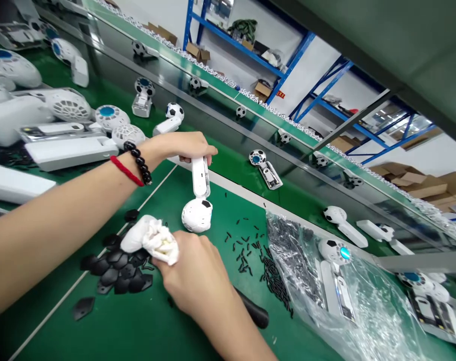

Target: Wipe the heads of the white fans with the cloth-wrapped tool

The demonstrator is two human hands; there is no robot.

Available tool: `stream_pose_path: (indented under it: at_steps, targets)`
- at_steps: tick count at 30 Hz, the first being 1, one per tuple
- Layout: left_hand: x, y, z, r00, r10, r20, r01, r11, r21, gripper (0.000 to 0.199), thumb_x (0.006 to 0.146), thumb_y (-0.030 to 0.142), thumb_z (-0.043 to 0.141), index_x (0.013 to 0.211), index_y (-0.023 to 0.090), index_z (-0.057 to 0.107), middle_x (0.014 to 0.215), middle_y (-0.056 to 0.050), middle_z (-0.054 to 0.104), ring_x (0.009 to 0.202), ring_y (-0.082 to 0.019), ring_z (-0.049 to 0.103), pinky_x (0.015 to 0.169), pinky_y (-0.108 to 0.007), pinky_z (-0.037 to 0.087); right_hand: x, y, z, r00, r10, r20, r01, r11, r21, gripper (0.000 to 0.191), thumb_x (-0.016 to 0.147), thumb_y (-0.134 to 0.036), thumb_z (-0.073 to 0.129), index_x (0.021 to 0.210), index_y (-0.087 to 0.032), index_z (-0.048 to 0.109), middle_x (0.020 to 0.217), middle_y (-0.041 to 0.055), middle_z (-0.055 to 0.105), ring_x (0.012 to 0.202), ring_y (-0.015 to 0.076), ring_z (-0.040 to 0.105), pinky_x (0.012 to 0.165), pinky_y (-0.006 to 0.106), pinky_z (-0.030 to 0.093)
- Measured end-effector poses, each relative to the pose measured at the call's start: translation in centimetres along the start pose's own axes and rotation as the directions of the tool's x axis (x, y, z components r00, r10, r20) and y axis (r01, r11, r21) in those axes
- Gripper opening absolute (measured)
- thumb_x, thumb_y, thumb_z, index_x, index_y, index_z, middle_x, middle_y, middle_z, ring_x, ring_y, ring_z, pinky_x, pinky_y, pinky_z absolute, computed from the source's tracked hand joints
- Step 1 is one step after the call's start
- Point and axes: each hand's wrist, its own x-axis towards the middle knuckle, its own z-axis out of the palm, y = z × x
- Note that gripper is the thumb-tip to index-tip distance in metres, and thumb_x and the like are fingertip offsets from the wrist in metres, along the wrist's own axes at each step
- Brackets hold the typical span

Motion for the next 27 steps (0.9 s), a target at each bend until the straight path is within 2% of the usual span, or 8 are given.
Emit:
stream_pose_path:
  at_steps: [3, 5, 7, 9, 11, 17, 20, 27]
  targets:
    - [0.0, -0.6, 0.8, 0.999, 0.008, 0.031, -0.005, 0.996, -0.09, 0.039, 0.073, 0.057, 0.06, 0.062, 0.019, 0.059, 0.056, -0.004, 0.053, 0.043, -0.014, 0.043, 0.045, -0.03, 0.031, 0.8, -0.6, 0.6, 1.0, -0.021, 0.015, 0.022, 0.998, -0.051, 0.025, 0.081, -0.03, 0.062, 0.068, -0.02, 0.044, 0.063, -0.0018, 0.057, 0.053, 0.0103, 0.035, 0.05, 0.027, 0.021]
    - [0.3, -1.1, 1.5, 0.998, 0.039, 0.045, -0.032, 0.99, -0.14, 0.039, 0.073, 0.056, 0.062, 0.06, 0.02, 0.054, 0.058, -0.003, 0.051, 0.046, -0.014, 0.044, 0.046, -0.028, 0.032, 0.7, -0.8, 0.2, 0.998, -0.055, 0.032, 0.055, 0.998, 0.007, 0.025, 0.081, -0.026, 0.059, 0.065, -0.02, 0.041, 0.06, -0.0025, 0.053, 0.053, 0.0096, 0.034, 0.049, 0.026, 0.021]
    - [0.5, -1.5, 2.3, 0.995, 0.081, 0.057, -0.071, 0.983, -0.167, 0.036, 0.075, 0.053, 0.062, 0.062, 0.02, 0.054, 0.06, -0.003, 0.052, 0.048, -0.014, 0.045, 0.047, -0.028, 0.033, 0.3, -0.8, -0.8, 0.994, -0.066, 0.088, 0.045, 0.973, 0.226, 0.022, 0.082, -0.022, 0.056, 0.064, -0.02, 0.042, 0.06, -0.0025, 0.054, 0.052, 0.0088, 0.04, 0.047, 0.023, 0.026]
    - [0.8, -1.7, 3.1, 0.989, 0.128, 0.081, -0.112, 0.978, -0.179, 0.031, 0.076, 0.048, 0.061, 0.064, 0.02, 0.056, 0.061, -0.003, 0.055, 0.049, -0.014, 0.045, 0.047, -0.027, 0.032, -0.2, -0.4, -2.2, 0.989, -0.042, 0.145, -0.029, 0.888, 0.458, 0.017, 0.081, -0.021, 0.056, 0.066, -0.018, 0.05, 0.062, -0.0018, 0.057, 0.049, 0.0081, 0.046, 0.046, 0.021, 0.032]
    - [0.9, -1.8, 3.6, 0.981, 0.159, 0.108, -0.137, 0.973, -0.185, 0.026, 0.075, 0.044, 0.06, 0.064, 0.02, 0.058, 0.061, -0.002, 0.055, 0.049, -0.014, 0.044, 0.047, -0.028, 0.031, -0.5, 0.4, -3.8, 0.99, 0.016, 0.14, -0.095, 0.812, 0.575, 0.01, 0.08, -0.022, 0.06, 0.071, -0.017, 0.06, 0.059, -0.0015, 0.058, 0.046, 0.0083, 0.049, 0.044, 0.02, 0.036]
    - [1.7, -1.5, 4.4, 0.977, 0.138, 0.163, -0.117, 0.984, -0.133, 0.015, 0.067, 0.03, 0.058, 0.059, 0.018, 0.054, 0.056, 0.0, 0.047, 0.046, -0.012, 0.034, 0.046, -0.029, 0.022, -0.1, 3.2, -6.6, 0.982, 0.189, -0.021, -0.128, 0.74, 0.66, 0.024, 0.076, -0.036, 0.073, 0.088, -0.017, 0.065, 0.052, -0.0045, 0.052, 0.044, 0.0086, 0.044, 0.039, 0.02, 0.031]
    - [2.2, -1.6, 4.5, 0.978, 0.128, 0.165, -0.11, 0.987, -0.113, 0.011, 0.066, 0.029, 0.057, 0.062, 0.018, 0.056, 0.061, 0.0, 0.05, 0.049, -0.012, 0.035, 0.047, -0.029, 0.024, 0.2, 3.7, -6.6, 0.982, 0.17, -0.086, -0.08, 0.778, 0.624, 0.027, 0.072, -0.03, 0.076, 0.092, -0.017, 0.064, 0.06, -0.0042, 0.055, 0.051, 0.0088, 0.047, 0.045, 0.021, 0.036]
    - [1.9, -1.5, 4.7, 0.982, 0.129, 0.138, -0.116, 0.988, -0.101, 0.011, 0.065, 0.027, 0.055, 0.059, 0.018, 0.053, 0.063, 0.0, 0.048, 0.052, -0.012, 0.034, 0.048, -0.03, 0.024, 0.8, 3.4, -6.6, 0.99, 0.118, -0.077, -0.054, 0.825, 0.563, 0.023, 0.07, -0.027, 0.074, 0.087, -0.016, 0.063, 0.065, -0.0039, 0.054, 0.054, 0.0087, 0.045, 0.049, 0.022, 0.035]
